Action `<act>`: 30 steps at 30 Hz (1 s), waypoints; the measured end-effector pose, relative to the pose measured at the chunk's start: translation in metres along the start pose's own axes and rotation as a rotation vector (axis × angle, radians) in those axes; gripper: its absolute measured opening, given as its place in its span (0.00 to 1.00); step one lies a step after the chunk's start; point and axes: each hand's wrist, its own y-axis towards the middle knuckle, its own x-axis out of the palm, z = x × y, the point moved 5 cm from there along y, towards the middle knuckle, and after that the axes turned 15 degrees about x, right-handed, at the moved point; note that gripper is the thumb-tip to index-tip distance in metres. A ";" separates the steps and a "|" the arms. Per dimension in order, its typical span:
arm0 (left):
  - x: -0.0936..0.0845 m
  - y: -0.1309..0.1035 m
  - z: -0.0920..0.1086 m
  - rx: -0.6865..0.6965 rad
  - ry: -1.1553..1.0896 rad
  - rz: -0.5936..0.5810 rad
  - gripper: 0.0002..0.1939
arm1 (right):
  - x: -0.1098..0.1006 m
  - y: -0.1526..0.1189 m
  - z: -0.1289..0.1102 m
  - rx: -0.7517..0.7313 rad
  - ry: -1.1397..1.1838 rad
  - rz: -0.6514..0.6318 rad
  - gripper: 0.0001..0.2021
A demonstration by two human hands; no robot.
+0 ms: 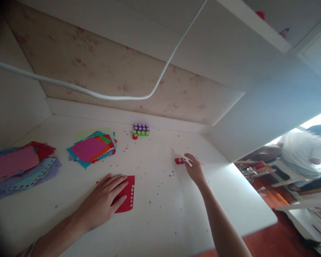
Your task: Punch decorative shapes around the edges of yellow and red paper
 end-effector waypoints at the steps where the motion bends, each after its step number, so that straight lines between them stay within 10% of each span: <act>1: 0.000 0.000 0.000 0.002 -0.002 0.001 0.21 | -0.001 -0.004 -0.010 -0.017 -0.012 0.029 0.16; 8: -0.006 0.002 0.002 -0.020 -0.032 0.021 0.18 | 0.073 -0.039 -0.116 -0.312 -0.107 -0.154 0.13; 17: -0.019 0.000 -0.014 -0.205 0.097 0.088 0.21 | 0.186 0.011 -0.198 -0.302 -0.115 -0.249 0.21; 24: -0.023 -0.002 -0.020 -0.270 0.018 0.096 0.21 | 0.200 0.021 -0.219 -0.314 -0.119 -0.281 0.15; 30: -0.027 0.000 -0.024 -0.234 -0.129 0.155 0.07 | 0.165 -0.013 -0.199 -0.316 -0.070 -0.323 0.09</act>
